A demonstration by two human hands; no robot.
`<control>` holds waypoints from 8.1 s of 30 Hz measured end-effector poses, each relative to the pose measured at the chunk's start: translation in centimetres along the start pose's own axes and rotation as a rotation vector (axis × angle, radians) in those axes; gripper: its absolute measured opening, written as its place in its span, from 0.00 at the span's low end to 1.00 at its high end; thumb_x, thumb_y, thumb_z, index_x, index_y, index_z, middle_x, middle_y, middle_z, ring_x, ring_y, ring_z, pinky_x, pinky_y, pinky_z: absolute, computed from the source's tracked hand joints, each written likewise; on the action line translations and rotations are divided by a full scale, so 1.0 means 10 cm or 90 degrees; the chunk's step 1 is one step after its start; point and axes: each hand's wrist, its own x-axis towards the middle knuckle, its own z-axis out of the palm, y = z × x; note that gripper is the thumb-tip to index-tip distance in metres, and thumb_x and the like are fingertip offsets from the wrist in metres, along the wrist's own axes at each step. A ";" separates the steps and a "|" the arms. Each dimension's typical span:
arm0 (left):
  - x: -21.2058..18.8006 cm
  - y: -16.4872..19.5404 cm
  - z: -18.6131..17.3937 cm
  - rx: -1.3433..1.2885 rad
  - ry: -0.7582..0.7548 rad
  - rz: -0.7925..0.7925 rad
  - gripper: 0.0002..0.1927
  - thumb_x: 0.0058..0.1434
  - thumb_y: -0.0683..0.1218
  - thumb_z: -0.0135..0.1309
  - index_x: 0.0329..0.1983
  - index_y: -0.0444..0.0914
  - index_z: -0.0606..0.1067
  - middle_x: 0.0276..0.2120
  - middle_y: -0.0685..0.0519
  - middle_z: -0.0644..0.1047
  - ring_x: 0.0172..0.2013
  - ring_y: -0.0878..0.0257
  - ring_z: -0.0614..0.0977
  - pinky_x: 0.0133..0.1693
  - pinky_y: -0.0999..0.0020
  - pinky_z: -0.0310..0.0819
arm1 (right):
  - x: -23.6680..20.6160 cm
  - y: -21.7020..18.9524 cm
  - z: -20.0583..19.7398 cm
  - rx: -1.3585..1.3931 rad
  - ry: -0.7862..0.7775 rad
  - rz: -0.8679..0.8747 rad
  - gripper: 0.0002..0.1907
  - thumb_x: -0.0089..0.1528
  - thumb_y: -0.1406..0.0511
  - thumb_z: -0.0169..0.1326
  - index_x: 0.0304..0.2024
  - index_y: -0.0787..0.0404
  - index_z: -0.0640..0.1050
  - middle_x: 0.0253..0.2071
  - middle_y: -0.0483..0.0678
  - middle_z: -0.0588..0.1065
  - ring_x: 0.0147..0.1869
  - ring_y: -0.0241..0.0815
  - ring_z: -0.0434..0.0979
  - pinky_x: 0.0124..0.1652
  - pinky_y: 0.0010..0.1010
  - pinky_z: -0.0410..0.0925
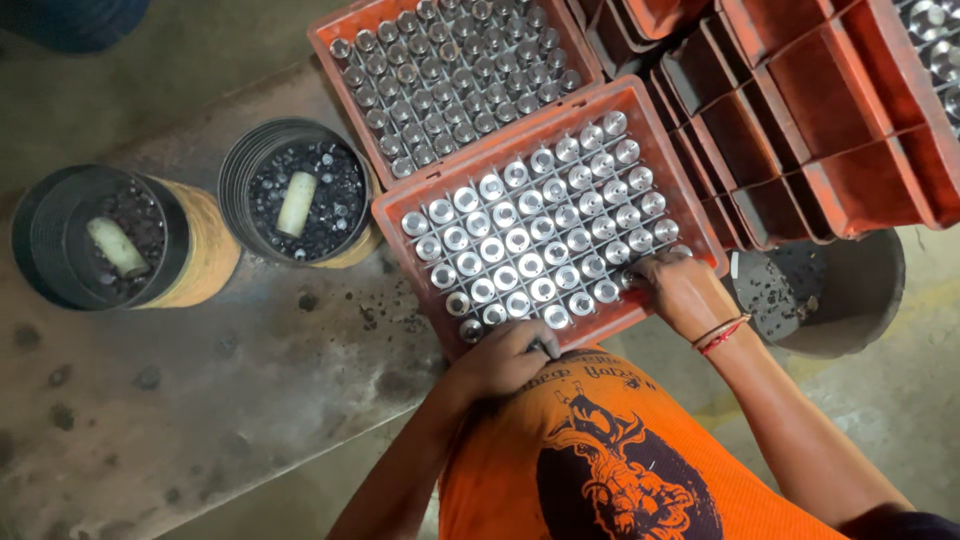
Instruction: The person repeatedly wipes small cylindrical metal parts arranged in orange trays using a cylindrical tool, then places the tool into a can. The person also moves a tray of parts to a different position on the table.
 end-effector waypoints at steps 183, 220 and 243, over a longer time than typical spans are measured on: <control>0.10 -0.33 -0.11 -0.591 0.069 -0.062 0.11 0.67 0.37 0.39 0.48 0.37 0.71 0.43 0.51 0.77 0.34 0.69 0.74 0.31 0.78 0.65 | 1.58 -0.49 -0.17 0.063 0.216 -0.046 0.10 0.54 0.67 0.66 0.37 0.62 0.85 0.38 0.59 0.80 0.41 0.59 0.81 0.44 0.45 0.73; 0.11 -0.01 -0.24 -0.722 0.109 0.004 0.37 0.67 0.39 0.45 0.78 0.42 0.50 0.56 0.34 0.76 0.28 0.68 0.74 0.25 0.80 0.63 | 1.08 -0.77 -0.12 0.415 0.057 -0.018 0.11 0.61 0.62 0.64 0.41 0.62 0.84 0.36 0.49 0.82 0.40 0.43 0.82 0.42 0.34 0.72; 0.54 0.02 0.17 -0.512 0.348 -0.114 0.07 0.73 0.44 0.46 0.46 0.36 0.71 0.26 0.51 0.74 0.20 0.67 0.69 0.21 0.73 0.61 | 2.05 0.21 -0.25 0.038 0.142 0.043 0.06 0.58 0.66 0.57 0.30 0.63 0.80 0.33 0.62 0.78 0.40 0.62 0.80 0.43 0.51 0.71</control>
